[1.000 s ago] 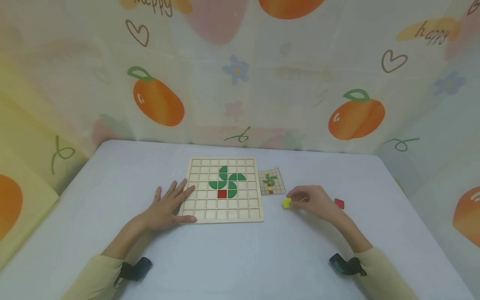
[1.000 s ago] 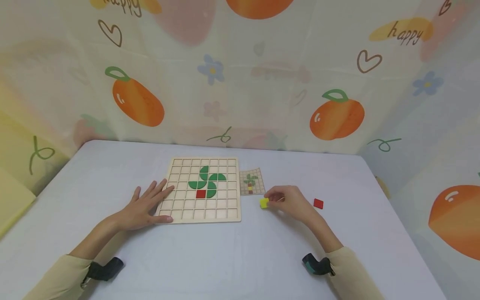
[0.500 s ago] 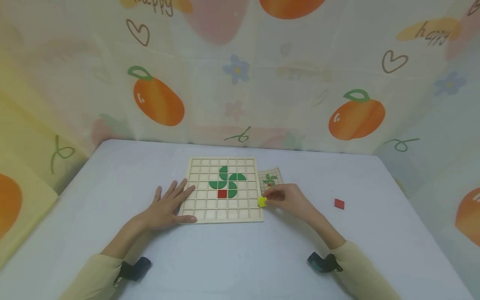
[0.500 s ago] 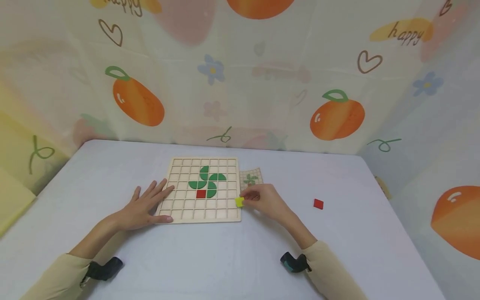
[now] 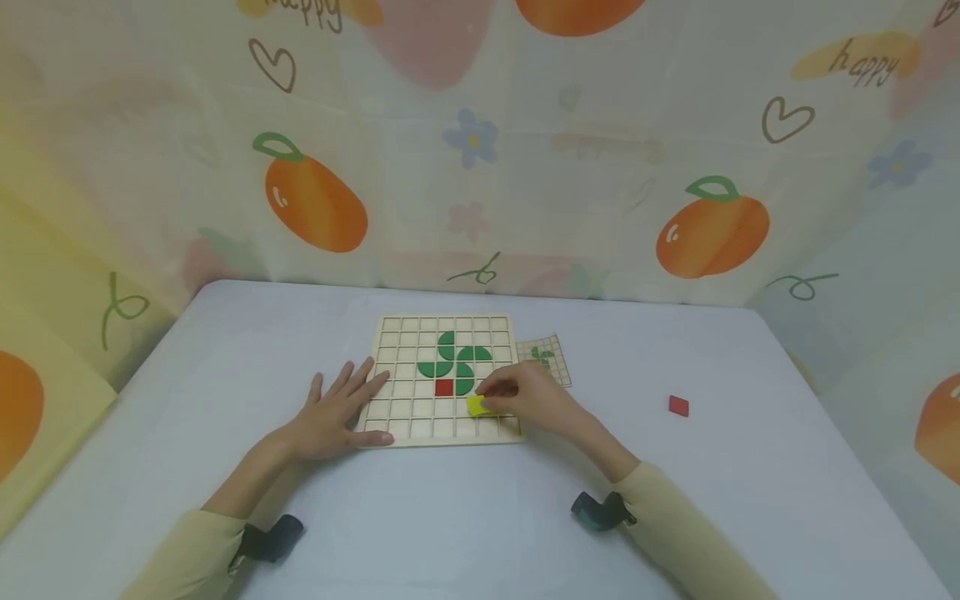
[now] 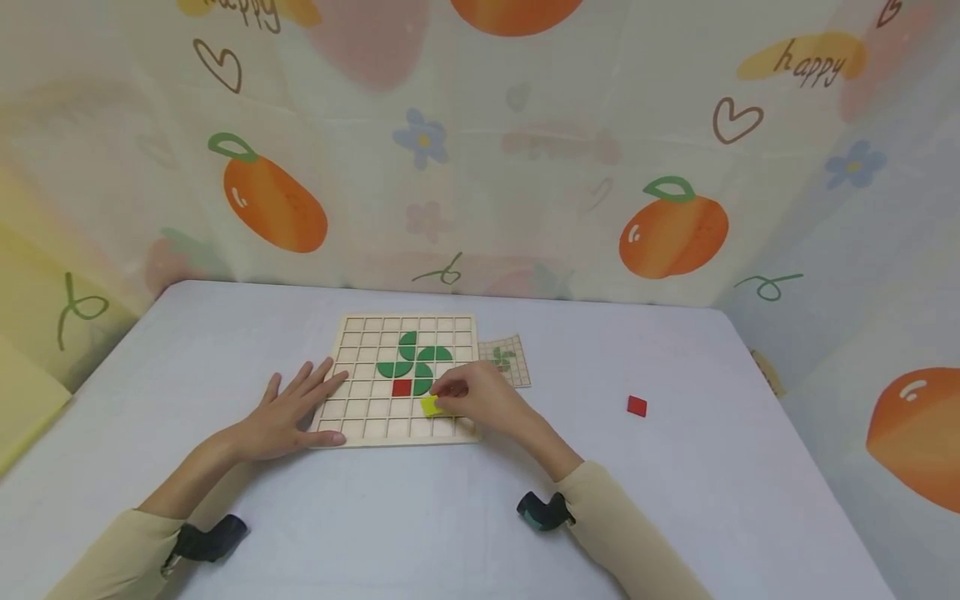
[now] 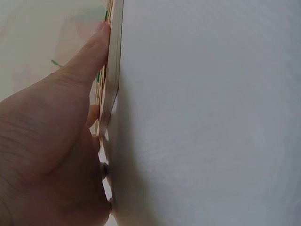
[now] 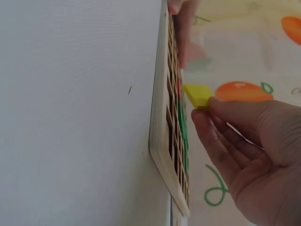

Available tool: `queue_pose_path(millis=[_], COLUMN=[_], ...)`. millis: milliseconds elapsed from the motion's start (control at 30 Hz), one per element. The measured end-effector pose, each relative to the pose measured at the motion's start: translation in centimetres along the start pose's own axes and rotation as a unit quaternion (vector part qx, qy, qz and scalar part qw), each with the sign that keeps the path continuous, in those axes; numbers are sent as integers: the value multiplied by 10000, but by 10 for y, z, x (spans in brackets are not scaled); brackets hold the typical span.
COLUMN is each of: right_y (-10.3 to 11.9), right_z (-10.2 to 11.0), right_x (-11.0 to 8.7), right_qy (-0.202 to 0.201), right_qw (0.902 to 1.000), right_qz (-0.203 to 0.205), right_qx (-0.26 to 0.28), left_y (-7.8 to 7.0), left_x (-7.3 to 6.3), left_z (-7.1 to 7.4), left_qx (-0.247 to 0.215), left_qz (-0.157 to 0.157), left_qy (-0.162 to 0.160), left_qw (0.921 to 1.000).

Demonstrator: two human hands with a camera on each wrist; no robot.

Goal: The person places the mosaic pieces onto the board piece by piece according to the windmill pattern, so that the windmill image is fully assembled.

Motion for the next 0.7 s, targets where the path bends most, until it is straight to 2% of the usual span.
queue_pose_path(millis=[400,700], right_y=[12,16], right_z=[-23,-30], right_x=[16,19], right_qy=[9,-265], right_qw=[9999,9996], right_qz=[87,28], right_qx=[53,-96], left_y=[-1,-2], left_x=[-2,0], left_z=[2,2], left_qx=[25,29], left_qz=[55,61], left_qy=[-27,-23], left_qw=[10000,10000])
Point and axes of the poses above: each hand's wrist, its own x-axis towards the middle knuckle, its own z-axis out of the back of the hand, y = z × x, the point moved 8 cm from there along x, towards the middle knuckle, and after that the axes turned 13 degrees about -z, right-handed, at the moved point
